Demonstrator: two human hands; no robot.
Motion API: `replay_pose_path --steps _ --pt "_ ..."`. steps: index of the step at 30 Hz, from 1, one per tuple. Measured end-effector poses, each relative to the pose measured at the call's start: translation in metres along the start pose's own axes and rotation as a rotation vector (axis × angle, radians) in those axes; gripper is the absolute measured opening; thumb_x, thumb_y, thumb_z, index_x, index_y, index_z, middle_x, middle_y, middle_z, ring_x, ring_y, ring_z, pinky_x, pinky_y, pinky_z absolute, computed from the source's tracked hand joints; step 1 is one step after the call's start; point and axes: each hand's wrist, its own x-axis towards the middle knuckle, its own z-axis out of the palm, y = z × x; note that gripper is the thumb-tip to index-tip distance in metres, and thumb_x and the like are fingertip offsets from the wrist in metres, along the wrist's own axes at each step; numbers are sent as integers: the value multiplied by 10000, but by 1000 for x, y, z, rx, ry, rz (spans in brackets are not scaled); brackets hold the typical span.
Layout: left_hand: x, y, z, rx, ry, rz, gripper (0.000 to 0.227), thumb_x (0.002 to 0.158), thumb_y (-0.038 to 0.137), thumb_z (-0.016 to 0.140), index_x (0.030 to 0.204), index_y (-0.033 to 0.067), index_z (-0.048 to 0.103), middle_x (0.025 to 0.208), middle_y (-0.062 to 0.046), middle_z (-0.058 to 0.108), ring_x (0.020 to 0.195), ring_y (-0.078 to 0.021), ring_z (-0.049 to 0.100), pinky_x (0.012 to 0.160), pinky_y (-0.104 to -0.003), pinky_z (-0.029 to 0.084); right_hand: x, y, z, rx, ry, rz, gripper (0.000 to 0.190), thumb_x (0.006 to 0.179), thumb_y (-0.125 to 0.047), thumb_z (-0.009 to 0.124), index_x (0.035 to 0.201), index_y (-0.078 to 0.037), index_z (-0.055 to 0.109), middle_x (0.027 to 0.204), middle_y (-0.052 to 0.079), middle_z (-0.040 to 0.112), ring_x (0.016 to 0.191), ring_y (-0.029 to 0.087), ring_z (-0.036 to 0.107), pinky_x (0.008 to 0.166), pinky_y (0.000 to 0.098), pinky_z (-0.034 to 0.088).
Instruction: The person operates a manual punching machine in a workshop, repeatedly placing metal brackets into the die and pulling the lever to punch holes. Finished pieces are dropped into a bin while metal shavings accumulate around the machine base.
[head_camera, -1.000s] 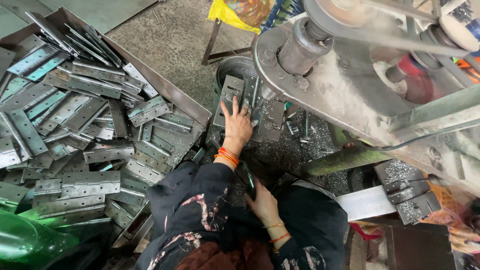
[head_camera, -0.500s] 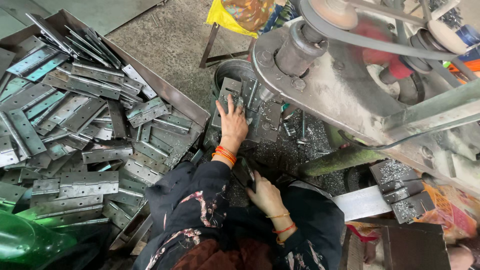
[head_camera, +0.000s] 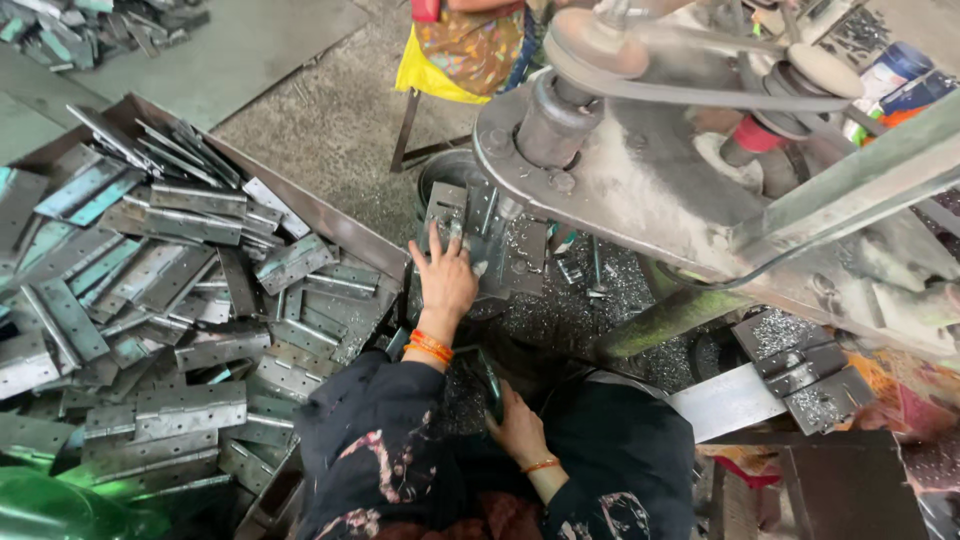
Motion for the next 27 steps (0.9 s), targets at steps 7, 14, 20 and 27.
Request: replay_pose_path --steps 7,14,20,27 --pt "-23 -52 -38 -236 89 -44 619 832 293 692 1402 71 600 1504 -131 499 1473 -426 267 1135 -658 261 0 -21 -68 211 -28 -130 734 857 -301 738 1496 -95 442 1337 177 623 1224 375 617 1032 416 500" --pt "-81 -182 -9 -496 235 -254 529 975 371 629 1397 54 621 1533 -197 523 1369 -431 462 1162 -487 333 -41 -56 -115 360 157 -256 567 923 -280 681 1439 -109 521 1448 138 570 1307 345 581 1058 406 488" --pt "-182 -225 23 48 -175 -660 595 893 465 641 1427 211 579 1583 -90 459 1407 -385 456 1043 -591 456 -58 -44 -104 602 142 -219 563 966 -276 595 1490 -127 452 1586 117 441 1454 324 460 1068 408 495" --pt "-219 -199 26 237 -230 -739 555 796 460 711 1309 258 652 1406 -40 585 1304 -315 559 1018 -585 484 -62 0 -80 602 111 -307 690 977 -402 568 1577 -126 368 1643 129 395 1521 337 379 1208 441 343"
